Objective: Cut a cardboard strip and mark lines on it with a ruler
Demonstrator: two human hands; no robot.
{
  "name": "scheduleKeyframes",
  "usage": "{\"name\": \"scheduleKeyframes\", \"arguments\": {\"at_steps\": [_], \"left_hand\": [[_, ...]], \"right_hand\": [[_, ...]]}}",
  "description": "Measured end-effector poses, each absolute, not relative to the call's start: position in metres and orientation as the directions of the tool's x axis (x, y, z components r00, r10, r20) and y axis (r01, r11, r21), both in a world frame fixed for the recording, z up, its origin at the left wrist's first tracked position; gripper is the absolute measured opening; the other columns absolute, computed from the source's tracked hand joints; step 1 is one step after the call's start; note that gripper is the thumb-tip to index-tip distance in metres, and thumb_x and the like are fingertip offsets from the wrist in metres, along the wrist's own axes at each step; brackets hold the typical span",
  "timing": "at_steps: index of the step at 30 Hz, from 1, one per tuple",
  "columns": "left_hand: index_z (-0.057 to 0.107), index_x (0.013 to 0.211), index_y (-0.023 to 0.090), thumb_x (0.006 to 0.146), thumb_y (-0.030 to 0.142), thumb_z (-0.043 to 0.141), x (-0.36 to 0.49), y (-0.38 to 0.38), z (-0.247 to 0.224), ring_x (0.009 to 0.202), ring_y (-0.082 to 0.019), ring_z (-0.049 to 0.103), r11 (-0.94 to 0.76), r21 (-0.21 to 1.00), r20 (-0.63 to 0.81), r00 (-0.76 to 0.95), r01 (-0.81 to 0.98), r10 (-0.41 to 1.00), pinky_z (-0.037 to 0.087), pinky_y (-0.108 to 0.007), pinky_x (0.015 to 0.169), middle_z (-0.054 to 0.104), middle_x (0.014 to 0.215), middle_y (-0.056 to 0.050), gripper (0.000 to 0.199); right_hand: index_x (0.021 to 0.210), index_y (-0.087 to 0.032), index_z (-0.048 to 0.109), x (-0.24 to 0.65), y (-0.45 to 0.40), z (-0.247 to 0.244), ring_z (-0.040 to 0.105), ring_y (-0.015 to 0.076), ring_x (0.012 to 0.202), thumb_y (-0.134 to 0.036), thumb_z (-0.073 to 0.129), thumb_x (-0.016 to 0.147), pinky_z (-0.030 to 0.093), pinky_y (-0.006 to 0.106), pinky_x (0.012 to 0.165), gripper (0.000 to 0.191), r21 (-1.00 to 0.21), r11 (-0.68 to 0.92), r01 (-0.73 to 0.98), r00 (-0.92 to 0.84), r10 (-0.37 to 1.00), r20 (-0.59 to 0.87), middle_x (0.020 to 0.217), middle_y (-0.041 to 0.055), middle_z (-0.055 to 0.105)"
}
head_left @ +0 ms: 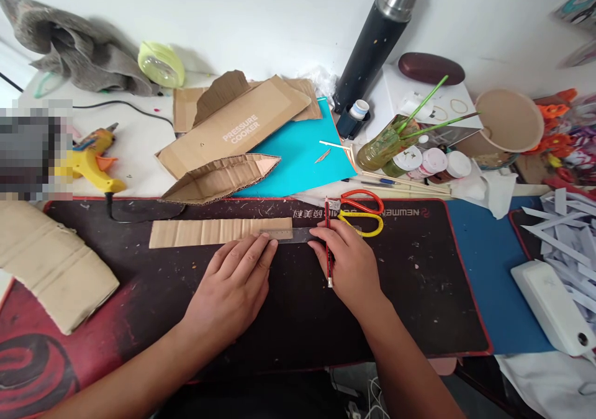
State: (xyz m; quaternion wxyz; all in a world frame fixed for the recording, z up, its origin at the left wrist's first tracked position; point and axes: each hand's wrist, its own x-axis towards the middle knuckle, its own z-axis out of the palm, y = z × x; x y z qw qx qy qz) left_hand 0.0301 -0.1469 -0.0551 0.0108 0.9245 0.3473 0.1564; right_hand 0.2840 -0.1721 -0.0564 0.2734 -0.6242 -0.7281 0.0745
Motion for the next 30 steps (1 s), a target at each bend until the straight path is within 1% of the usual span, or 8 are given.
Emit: {"name": "scheduleKeyframes", "arguments": {"at_steps": [4, 10, 16, 30], "left_hand": [[0.062, 0.152, 0.010, 0.106, 0.020, 0.059, 0.0303, -0.1470, -0.0547, 0.135, -0.034, 0.067, -0.755, 0.122, 0.279, 0.708, 0.644, 0.649, 0.050, -0.049, 0.116, 0.070, 0.151, -0.019, 0.047], [0.055, 0.161, 0.012, 0.104, 0.019, 0.061, 0.0303, -0.1465, -0.0541, 0.135, -0.035, 0.067, -0.755, 0.133, 0.277, 0.708, 0.642, 0.650, 0.052, -0.051, 0.114, 0.070, 0.151, -0.019, 0.058], [0.061, 0.152, 0.009, 0.107, 0.019, 0.058, 0.0310, -0.1465, -0.0540, 0.134, -0.035, 0.067, -0.756, 0.131, 0.285, 0.706, 0.642, 0.649, 0.050, -0.051, 0.114, 0.070, 0.151, -0.019, 0.046], [0.062, 0.149, 0.008, 0.107, 0.019, 0.058, 0.0319, -0.1462, -0.0520, 0.133, -0.035, 0.067, -0.760, 0.124, 0.282, 0.712, 0.638, 0.643, 0.050, -0.051, 0.114, 0.071, 0.149, -0.020, 0.044]], "right_hand": [[0.119, -0.023, 0.075, 0.2835, -0.1722, -0.0563, 0.078, 0.0289, 0.107, -0.023, 0.065, 0.111, 0.065, 0.041, 0.089, 0.013, -0.458, 0.210, 0.864, -0.069, 0.950, 0.305, 0.114, 0.0115, 0.078], [0.119, -0.024, 0.076, 0.2841, -0.1711, -0.0560, 0.078, 0.0285, 0.108, -0.024, 0.064, 0.112, 0.065, 0.042, 0.090, 0.014, -0.460, 0.217, 0.861, -0.069, 0.946, 0.316, 0.114, 0.0114, 0.079], [0.119, -0.024, 0.076, 0.2848, -0.1706, -0.0560, 0.078, 0.0286, 0.108, -0.024, 0.063, 0.112, 0.065, 0.042, 0.090, 0.015, -0.461, 0.215, 0.861, -0.071, 0.948, 0.310, 0.114, 0.0111, 0.079], [0.118, -0.022, 0.075, 0.2844, -0.1707, -0.0555, 0.078, 0.0290, 0.107, -0.021, 0.066, 0.110, 0.065, 0.042, 0.090, 0.013, -0.470, 0.225, 0.853, -0.074, 0.945, 0.318, 0.114, 0.0124, 0.079]]}}
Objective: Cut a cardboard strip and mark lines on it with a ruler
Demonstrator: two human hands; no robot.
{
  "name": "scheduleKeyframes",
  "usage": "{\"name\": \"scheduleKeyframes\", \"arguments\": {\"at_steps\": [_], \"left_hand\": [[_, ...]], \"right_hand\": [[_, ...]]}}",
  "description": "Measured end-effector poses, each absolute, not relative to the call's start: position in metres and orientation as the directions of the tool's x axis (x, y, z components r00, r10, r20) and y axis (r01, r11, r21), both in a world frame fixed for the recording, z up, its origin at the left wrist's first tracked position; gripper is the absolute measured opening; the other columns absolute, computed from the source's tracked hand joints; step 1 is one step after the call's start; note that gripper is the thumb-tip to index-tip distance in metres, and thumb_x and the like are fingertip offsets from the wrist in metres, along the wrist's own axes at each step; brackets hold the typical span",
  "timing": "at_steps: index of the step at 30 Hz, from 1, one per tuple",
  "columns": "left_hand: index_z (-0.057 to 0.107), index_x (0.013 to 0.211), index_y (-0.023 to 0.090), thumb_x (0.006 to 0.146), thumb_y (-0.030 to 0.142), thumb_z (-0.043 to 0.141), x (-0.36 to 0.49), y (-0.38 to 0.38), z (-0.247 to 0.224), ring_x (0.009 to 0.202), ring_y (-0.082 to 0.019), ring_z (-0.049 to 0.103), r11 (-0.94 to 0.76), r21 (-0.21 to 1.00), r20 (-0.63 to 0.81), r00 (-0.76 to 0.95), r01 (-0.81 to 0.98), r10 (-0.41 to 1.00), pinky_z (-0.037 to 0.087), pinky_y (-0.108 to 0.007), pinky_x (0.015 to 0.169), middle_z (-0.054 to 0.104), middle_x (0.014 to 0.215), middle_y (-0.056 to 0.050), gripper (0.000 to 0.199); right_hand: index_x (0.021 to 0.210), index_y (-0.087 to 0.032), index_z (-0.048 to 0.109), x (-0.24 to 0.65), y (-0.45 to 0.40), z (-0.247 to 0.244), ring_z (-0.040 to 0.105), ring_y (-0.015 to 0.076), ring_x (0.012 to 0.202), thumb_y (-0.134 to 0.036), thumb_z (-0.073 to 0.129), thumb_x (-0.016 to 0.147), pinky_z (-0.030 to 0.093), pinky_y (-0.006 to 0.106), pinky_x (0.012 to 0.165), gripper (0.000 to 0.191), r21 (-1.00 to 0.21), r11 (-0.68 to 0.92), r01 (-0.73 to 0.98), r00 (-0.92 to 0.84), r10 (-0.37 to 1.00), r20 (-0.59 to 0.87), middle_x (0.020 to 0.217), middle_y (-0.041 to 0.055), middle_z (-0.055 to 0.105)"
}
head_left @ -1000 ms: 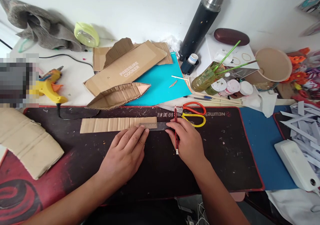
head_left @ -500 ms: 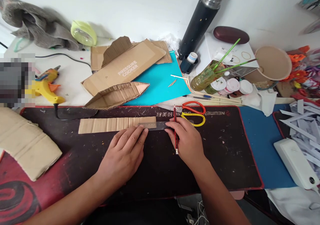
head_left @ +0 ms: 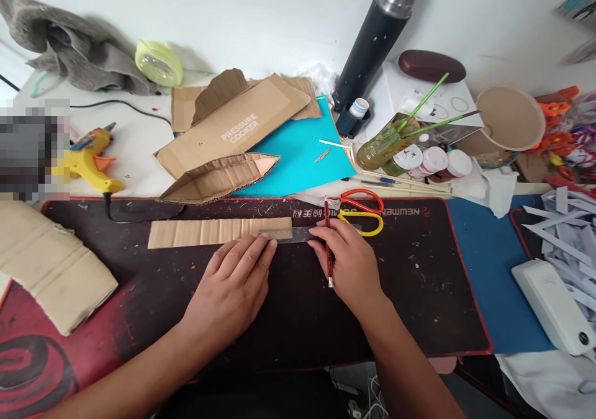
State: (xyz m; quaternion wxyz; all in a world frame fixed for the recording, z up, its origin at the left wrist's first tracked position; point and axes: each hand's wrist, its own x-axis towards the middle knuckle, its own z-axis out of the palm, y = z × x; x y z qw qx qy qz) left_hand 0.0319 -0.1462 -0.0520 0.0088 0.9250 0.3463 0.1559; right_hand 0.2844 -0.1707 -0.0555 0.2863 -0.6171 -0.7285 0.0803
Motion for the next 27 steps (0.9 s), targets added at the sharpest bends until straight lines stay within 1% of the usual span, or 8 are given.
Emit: {"name": "scheduleKeyframes", "arguments": {"at_steps": [9, 13, 22, 27], "left_hand": [[0.063, 0.148, 0.008, 0.110, 0.021, 0.054, 0.0325, -0.1460, -0.0531, 0.133, -0.034, 0.067, -0.754, 0.126, 0.297, 0.700, 0.645, 0.649, 0.048, -0.050, 0.115, 0.071, 0.148, -0.019, 0.041], [0.064, 0.148, 0.007, 0.110, 0.021, 0.055, 0.0332, -0.1464, -0.0535, 0.132, -0.034, 0.067, -0.755, 0.134, 0.296, 0.701, 0.642, 0.649, 0.048, -0.050, 0.115, 0.071, 0.149, -0.019, 0.042], [0.062, 0.150, 0.009, 0.110, 0.021, 0.055, 0.0316, -0.1468, -0.0545, 0.134, -0.034, 0.066, -0.751, 0.139, 0.281, 0.702, 0.645, 0.655, 0.048, -0.051, 0.116, 0.070, 0.152, -0.018, 0.043], [0.061, 0.150, 0.010, 0.111, 0.022, 0.054, 0.0316, -0.1470, -0.0548, 0.134, -0.034, 0.066, -0.749, 0.139, 0.282, 0.699, 0.648, 0.658, 0.048, -0.051, 0.115, 0.071, 0.150, -0.017, 0.042]], "right_hand": [[0.119, -0.021, 0.076, 0.2852, -0.1715, -0.0553, 0.079, 0.0290, 0.108, -0.020, 0.066, 0.110, 0.065, 0.041, 0.090, 0.013, -0.477, 0.226, 0.849, -0.071, 0.945, 0.320, 0.115, 0.0122, 0.079], [0.118, -0.021, 0.076, 0.2852, -0.1711, -0.0552, 0.079, 0.0292, 0.108, -0.020, 0.066, 0.109, 0.065, 0.041, 0.090, 0.012, -0.478, 0.232, 0.847, -0.072, 0.942, 0.329, 0.115, 0.0127, 0.079], [0.118, -0.022, 0.075, 0.2857, -0.1719, -0.0545, 0.079, 0.0288, 0.107, -0.021, 0.065, 0.110, 0.065, 0.041, 0.090, 0.013, -0.481, 0.222, 0.848, -0.063, 0.944, 0.325, 0.115, 0.0121, 0.079], [0.118, -0.022, 0.075, 0.2859, -0.1715, -0.0545, 0.079, 0.0286, 0.107, -0.021, 0.065, 0.110, 0.065, 0.040, 0.089, 0.013, -0.486, 0.224, 0.845, -0.064, 0.943, 0.325, 0.114, 0.0123, 0.079]]}}
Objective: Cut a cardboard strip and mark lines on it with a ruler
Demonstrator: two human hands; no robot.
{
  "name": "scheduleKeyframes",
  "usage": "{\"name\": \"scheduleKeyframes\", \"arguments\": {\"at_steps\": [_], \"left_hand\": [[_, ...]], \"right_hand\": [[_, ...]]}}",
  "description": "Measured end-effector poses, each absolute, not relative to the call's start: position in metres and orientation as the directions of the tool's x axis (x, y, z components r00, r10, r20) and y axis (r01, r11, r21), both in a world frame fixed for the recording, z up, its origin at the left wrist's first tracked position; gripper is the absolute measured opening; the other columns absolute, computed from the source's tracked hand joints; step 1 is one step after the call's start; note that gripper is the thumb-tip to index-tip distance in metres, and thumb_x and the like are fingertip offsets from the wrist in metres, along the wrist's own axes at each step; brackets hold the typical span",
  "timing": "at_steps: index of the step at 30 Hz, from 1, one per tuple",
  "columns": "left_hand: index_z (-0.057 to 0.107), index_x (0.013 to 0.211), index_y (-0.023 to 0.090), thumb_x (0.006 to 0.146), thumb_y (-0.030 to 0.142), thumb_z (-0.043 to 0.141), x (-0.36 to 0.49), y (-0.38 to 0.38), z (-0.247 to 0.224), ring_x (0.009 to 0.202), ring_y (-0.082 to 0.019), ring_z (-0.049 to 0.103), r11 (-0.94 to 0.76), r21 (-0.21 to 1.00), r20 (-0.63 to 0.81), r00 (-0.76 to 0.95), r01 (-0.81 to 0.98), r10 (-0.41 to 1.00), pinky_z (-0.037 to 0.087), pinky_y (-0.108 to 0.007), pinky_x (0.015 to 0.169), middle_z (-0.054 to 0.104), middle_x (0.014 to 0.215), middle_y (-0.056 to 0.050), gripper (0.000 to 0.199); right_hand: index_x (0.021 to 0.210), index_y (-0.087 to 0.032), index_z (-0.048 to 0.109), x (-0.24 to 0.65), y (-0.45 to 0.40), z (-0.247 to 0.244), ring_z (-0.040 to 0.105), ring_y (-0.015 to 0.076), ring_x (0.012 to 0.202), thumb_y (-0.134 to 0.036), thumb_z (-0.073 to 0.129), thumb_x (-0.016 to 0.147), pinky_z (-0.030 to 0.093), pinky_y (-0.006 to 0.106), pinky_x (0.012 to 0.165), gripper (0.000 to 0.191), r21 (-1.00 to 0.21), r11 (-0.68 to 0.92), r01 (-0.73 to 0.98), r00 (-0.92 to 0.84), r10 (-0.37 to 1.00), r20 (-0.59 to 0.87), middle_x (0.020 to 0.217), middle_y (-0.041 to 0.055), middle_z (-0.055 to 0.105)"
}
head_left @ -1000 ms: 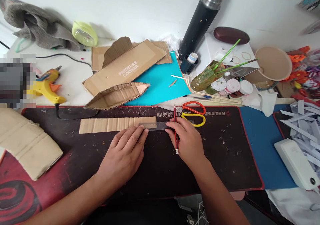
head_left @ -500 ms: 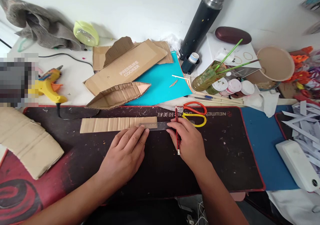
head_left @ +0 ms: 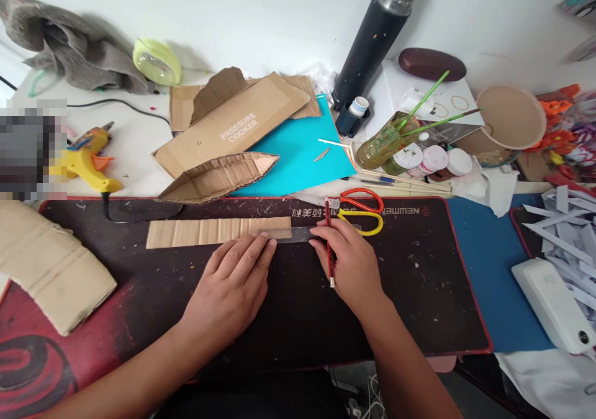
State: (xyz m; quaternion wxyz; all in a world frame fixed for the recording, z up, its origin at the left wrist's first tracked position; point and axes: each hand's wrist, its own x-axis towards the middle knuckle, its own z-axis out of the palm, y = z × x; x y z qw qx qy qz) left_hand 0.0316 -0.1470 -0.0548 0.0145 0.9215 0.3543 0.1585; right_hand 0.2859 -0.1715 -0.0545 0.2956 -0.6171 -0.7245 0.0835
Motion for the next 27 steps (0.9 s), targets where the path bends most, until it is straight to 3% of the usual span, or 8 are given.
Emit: {"name": "scheduleKeyframes", "arguments": {"at_steps": [27], "left_hand": [[0.067, 0.148, 0.008, 0.108, 0.020, 0.053, 0.0333, -0.1477, -0.0549, 0.134, -0.033, 0.067, -0.761, 0.098, 0.285, 0.714, 0.642, 0.639, 0.051, -0.049, 0.114, 0.072, 0.149, -0.017, 0.044]], "right_hand": [[0.118, -0.023, 0.076, 0.2857, -0.1714, -0.0517, 0.079, 0.0273, 0.105, -0.021, 0.065, 0.110, 0.066, 0.042, 0.092, 0.014, -0.546, 0.238, 0.803, -0.030, 0.932, 0.362, 0.114, 0.0123, 0.080]]}}
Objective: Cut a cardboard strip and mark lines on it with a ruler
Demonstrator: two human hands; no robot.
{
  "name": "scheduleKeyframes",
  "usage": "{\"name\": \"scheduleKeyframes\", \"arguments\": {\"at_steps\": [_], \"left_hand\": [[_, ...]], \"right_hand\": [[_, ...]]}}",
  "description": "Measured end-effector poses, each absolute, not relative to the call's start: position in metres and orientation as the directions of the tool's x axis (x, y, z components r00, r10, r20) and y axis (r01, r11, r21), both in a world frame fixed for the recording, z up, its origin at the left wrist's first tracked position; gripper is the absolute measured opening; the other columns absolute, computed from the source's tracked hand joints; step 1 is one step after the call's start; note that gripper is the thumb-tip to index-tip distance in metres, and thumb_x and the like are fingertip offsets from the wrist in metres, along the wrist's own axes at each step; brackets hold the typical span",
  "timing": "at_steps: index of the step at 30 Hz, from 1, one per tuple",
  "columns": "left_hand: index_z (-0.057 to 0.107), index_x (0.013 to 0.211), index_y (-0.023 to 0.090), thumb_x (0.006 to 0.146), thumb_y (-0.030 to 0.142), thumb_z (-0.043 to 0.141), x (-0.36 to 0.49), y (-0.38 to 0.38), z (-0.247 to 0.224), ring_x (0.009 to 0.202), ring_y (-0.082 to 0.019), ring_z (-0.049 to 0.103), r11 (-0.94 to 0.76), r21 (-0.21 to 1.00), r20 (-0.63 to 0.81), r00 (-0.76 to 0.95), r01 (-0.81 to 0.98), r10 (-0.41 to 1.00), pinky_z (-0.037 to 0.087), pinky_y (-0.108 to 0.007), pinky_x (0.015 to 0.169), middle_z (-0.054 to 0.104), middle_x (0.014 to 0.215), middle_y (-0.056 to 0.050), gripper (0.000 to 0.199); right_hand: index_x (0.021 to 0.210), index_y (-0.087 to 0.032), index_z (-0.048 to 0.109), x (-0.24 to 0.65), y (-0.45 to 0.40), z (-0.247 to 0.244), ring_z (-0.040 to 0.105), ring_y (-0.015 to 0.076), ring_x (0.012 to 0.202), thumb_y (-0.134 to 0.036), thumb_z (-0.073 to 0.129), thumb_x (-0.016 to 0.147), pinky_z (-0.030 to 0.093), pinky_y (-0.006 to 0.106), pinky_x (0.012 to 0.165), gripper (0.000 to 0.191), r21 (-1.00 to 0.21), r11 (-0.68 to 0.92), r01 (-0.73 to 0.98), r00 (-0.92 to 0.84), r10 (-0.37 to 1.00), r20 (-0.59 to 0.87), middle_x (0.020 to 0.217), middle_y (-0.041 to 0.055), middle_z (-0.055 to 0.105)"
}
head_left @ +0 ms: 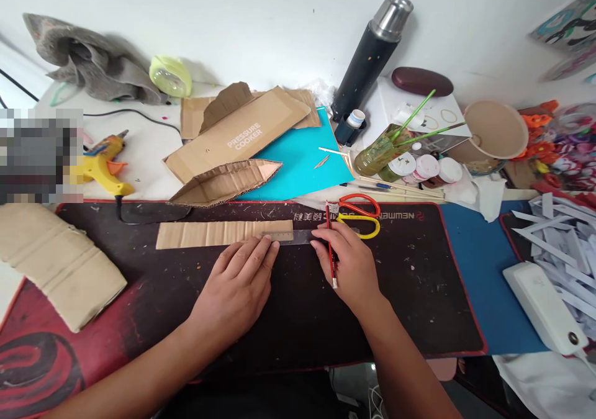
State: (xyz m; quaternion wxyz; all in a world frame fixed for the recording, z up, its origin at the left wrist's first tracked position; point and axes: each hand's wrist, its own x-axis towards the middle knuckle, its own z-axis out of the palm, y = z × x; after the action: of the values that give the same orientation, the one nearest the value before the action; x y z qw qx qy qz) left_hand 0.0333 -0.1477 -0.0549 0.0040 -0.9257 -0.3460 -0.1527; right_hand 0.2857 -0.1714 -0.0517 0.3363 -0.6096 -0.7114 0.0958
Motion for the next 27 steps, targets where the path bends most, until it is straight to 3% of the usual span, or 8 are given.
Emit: {"name": "scheduleKeyframes", "arguments": {"at_steps": [4, 7, 12, 16, 21, 27], "left_hand": [[0.069, 0.146, 0.008, 0.108, 0.020, 0.053, 0.034, -0.147, -0.055, 0.134, -0.032, 0.067, -0.761, 0.083, 0.286, 0.716, 0.643, 0.636, 0.049, -0.048, 0.115, 0.073, 0.149, -0.018, 0.043], [0.070, 0.146, 0.008, 0.108, 0.020, 0.053, 0.034, -0.148, -0.055, 0.134, -0.032, 0.068, -0.765, 0.075, 0.295, 0.719, 0.639, 0.629, 0.048, -0.047, 0.116, 0.072, 0.150, -0.018, 0.043], [0.069, 0.147, 0.007, 0.109, 0.020, 0.052, 0.034, -0.149, -0.058, 0.136, -0.032, 0.067, -0.762, 0.082, 0.299, 0.714, 0.642, 0.634, 0.048, -0.048, 0.116, 0.073, 0.150, -0.016, 0.044], [0.071, 0.146, 0.009, 0.109, 0.020, 0.051, 0.034, -0.149, -0.060, 0.135, -0.032, 0.068, -0.758, 0.079, 0.318, 0.705, 0.647, 0.634, 0.047, -0.047, 0.116, 0.074, 0.148, -0.016, 0.043], [0.071, 0.144, 0.007, 0.111, 0.020, 0.047, 0.036, -0.148, -0.061, 0.133, -0.031, 0.068, -0.761, 0.070, 0.342, 0.701, 0.645, 0.625, 0.048, -0.047, 0.116, 0.074, 0.147, -0.017, 0.043], [0.071, 0.145, 0.008, 0.109, 0.019, 0.049, 0.035, -0.150, -0.061, 0.134, -0.032, 0.068, -0.760, 0.073, 0.323, 0.706, 0.646, 0.631, 0.048, -0.047, 0.116, 0.074, 0.146, -0.017, 0.044]], "right_hand": [[0.116, -0.025, 0.078, 0.284, -0.173, -0.040, 0.080, 0.0258, 0.104, -0.019, 0.062, 0.110, 0.065, 0.041, 0.095, 0.018, -0.638, 0.238, 0.732, 0.031, 0.924, 0.381, 0.112, 0.0100, 0.083], [0.115, -0.027, 0.080, 0.278, -0.172, -0.028, 0.081, 0.0245, 0.100, -0.022, 0.062, 0.110, 0.065, 0.039, 0.092, 0.019, -0.775, 0.172, 0.609, 0.118, 0.946, 0.303, 0.109, 0.0068, 0.085], [0.117, -0.025, 0.081, 0.263, -0.161, -0.020, 0.066, 0.0154, 0.060, -0.038, 0.063, 0.112, 0.057, 0.030, 0.061, 0.023, -0.962, 0.053, 0.269, 0.138, 0.986, 0.093, 0.088, 0.0030, 0.086], [0.099, -0.022, 0.081, 0.252, -0.143, -0.021, 0.060, 0.0142, 0.052, -0.058, 0.061, 0.111, 0.049, 0.026, 0.052, 0.043, -0.998, -0.014, 0.061, 0.152, 0.988, -0.005, 0.065, 0.0015, 0.076], [0.078, -0.021, 0.075, 0.239, -0.124, -0.026, 0.053, 0.0130, 0.044, -0.077, 0.058, 0.104, 0.045, 0.026, 0.050, 0.064, -0.995, -0.059, 0.076, 0.162, 0.986, -0.046, 0.048, -0.0024, 0.059], [0.076, -0.021, 0.073, 0.229, -0.117, -0.037, 0.050, 0.0124, 0.042, -0.079, 0.056, 0.104, 0.043, 0.027, 0.051, 0.066, -0.993, -0.071, 0.097, 0.147, 0.988, -0.057, 0.046, -0.0041, 0.054]]}}
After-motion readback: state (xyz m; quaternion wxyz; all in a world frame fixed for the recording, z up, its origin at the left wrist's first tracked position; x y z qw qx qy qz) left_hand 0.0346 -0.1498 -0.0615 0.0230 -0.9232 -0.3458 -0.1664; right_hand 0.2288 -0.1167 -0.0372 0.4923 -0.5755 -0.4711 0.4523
